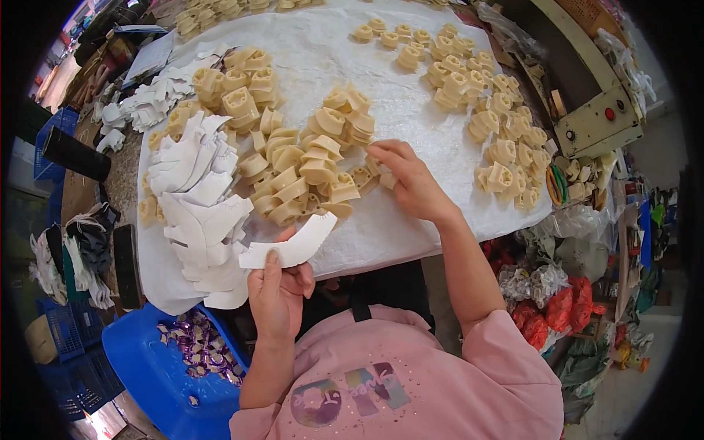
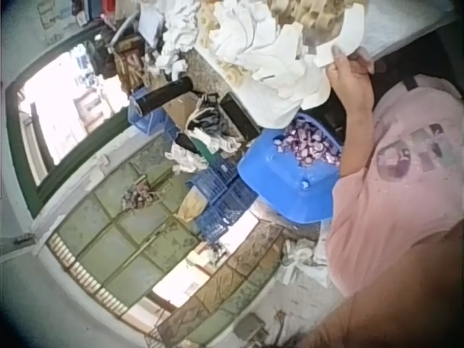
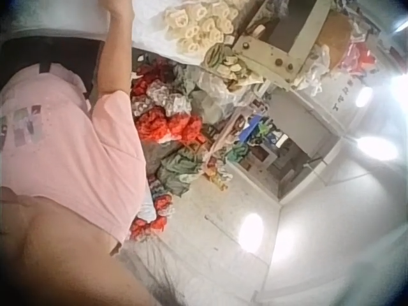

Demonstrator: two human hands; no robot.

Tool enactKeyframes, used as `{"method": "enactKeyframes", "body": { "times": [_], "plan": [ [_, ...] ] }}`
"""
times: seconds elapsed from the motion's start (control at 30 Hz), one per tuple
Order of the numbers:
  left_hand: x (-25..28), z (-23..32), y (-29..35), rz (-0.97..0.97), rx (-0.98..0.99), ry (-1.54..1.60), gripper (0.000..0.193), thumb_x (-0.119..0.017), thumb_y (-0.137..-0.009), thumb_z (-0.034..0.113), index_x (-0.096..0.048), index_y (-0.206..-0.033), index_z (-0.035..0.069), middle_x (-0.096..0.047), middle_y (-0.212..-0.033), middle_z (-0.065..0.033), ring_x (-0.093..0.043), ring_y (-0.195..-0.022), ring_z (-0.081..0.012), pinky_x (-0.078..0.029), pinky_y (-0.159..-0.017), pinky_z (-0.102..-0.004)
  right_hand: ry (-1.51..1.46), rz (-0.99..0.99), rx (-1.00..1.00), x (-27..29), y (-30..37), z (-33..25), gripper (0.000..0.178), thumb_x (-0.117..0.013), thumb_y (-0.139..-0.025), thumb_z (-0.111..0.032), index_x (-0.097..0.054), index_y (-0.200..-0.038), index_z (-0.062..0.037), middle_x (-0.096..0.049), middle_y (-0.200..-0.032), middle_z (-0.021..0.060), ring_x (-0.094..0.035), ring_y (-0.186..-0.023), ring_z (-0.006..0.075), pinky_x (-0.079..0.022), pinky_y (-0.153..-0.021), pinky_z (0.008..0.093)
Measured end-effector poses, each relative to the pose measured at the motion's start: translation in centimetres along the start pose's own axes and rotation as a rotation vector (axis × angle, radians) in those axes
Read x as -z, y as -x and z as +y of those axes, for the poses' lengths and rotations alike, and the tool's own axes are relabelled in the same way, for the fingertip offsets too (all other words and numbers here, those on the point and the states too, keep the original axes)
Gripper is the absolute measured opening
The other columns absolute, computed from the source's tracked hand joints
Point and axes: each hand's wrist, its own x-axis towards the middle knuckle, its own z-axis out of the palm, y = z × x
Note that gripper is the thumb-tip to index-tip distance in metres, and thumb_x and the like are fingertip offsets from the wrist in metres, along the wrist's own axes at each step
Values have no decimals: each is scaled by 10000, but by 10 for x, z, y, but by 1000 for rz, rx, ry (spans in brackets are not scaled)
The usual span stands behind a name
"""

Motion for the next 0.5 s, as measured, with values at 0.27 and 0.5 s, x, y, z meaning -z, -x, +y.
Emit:
{"method": "enactKeyframes", "body": {
  "times": [0.27, 0.5],
  "plan": [
    [5, 0, 1, -51, -14, -39, 403, -375, -1000, 212, -461, -1242, -98, -616, -903, -131, -530, -628, -131, -397, -483, -250, 78, 249, -294, -18, 33, -11, 559, -605, -674, 85, -527, -1215, -35, -469, -1084, 158, -489, -932, 323, -436, -813, 380],
    [-3, 3, -1, -55, -15, -74, 387, -357, -1006, 212, -506, -1207, -83, -613, -892, -90, -528, -661, -109, -400, -544, -240, 301, 243, -77, -5, 49, -11, 490, -584, -657, 115, -579, -1127, -20, -503, -1047, 158, -495, -925, 323, -454, -780, 381]
  ]
}}
